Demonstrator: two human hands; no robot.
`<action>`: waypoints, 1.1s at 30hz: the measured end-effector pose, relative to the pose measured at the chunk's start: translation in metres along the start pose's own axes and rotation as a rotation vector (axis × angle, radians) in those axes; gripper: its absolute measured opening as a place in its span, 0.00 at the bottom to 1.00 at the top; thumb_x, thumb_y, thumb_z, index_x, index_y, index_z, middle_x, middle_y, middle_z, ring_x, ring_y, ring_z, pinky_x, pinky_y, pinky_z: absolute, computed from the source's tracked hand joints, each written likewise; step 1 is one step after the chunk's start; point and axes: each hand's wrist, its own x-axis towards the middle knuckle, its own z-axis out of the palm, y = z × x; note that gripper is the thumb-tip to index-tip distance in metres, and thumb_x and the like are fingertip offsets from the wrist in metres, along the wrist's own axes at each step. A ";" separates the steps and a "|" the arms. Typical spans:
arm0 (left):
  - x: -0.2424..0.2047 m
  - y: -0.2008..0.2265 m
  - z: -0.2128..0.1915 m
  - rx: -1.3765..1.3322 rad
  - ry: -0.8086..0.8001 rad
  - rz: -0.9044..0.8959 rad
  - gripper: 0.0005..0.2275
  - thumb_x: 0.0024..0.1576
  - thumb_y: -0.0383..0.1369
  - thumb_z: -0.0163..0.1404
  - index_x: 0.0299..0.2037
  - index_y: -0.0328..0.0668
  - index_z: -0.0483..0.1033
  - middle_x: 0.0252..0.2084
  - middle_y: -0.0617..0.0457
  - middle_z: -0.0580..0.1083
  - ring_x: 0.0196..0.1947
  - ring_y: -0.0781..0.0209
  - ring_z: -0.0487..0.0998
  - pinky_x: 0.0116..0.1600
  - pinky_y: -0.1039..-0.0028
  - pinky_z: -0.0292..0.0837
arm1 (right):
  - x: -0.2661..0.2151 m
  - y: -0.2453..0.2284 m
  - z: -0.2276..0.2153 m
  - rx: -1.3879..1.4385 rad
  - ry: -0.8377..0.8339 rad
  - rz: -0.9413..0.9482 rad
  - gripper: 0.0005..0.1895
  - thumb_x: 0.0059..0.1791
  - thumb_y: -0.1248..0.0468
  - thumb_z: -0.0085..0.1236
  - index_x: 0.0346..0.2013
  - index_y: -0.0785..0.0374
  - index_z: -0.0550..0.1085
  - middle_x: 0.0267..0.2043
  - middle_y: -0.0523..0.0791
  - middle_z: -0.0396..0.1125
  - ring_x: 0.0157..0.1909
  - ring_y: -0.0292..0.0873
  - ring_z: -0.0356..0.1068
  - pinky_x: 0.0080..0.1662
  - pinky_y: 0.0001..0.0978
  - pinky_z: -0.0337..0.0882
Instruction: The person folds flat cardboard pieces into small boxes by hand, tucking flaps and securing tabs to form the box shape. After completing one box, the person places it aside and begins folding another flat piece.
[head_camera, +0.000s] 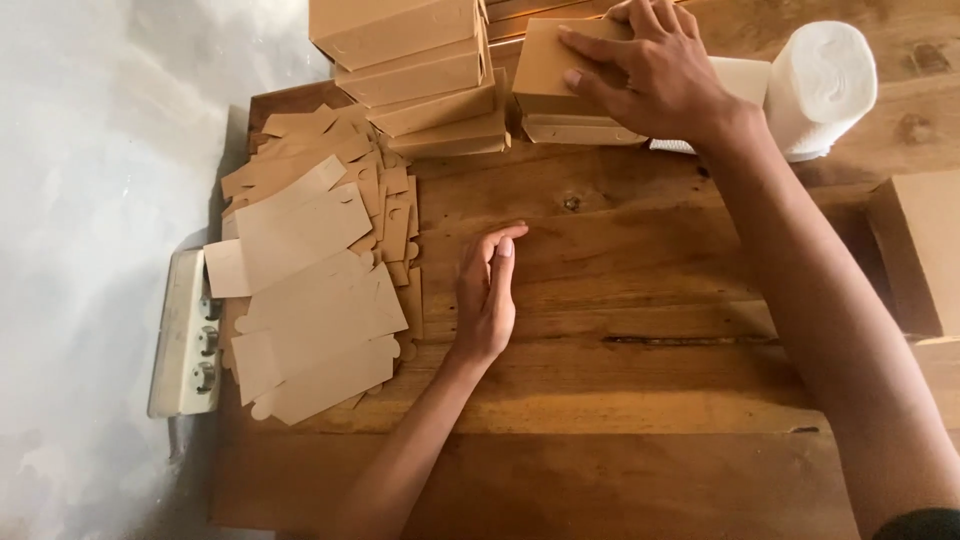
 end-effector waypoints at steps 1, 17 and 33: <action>0.000 -0.001 0.000 0.015 -0.001 0.010 0.21 0.68 0.45 0.33 0.51 0.38 0.76 0.54 0.46 0.77 0.58 0.54 0.75 0.64 0.66 0.67 | 0.000 0.003 0.003 -0.003 0.034 -0.003 0.28 0.62 0.42 0.47 0.72 0.50 0.72 0.50 0.56 0.60 0.57 0.58 0.57 0.58 0.54 0.55; -0.006 -0.070 0.013 0.018 0.021 -0.084 0.16 0.68 0.44 0.40 0.55 0.41 0.72 0.53 0.39 0.74 0.58 0.39 0.73 0.68 0.51 0.58 | 0.002 -0.151 0.000 0.332 0.459 -0.545 0.12 0.52 0.58 0.57 0.25 0.55 0.73 0.42 0.43 0.71 0.54 0.54 0.71 0.52 0.55 0.68; -0.031 -0.175 0.073 1.049 0.890 -0.369 0.11 0.58 0.40 0.57 0.43 0.46 0.83 0.42 0.47 0.80 0.36 0.53 0.78 0.55 0.57 0.69 | 0.000 -0.304 0.106 0.019 -0.580 -0.333 0.43 0.52 0.40 0.52 0.71 0.67 0.60 0.70 0.66 0.53 0.75 0.71 0.48 0.69 0.66 0.51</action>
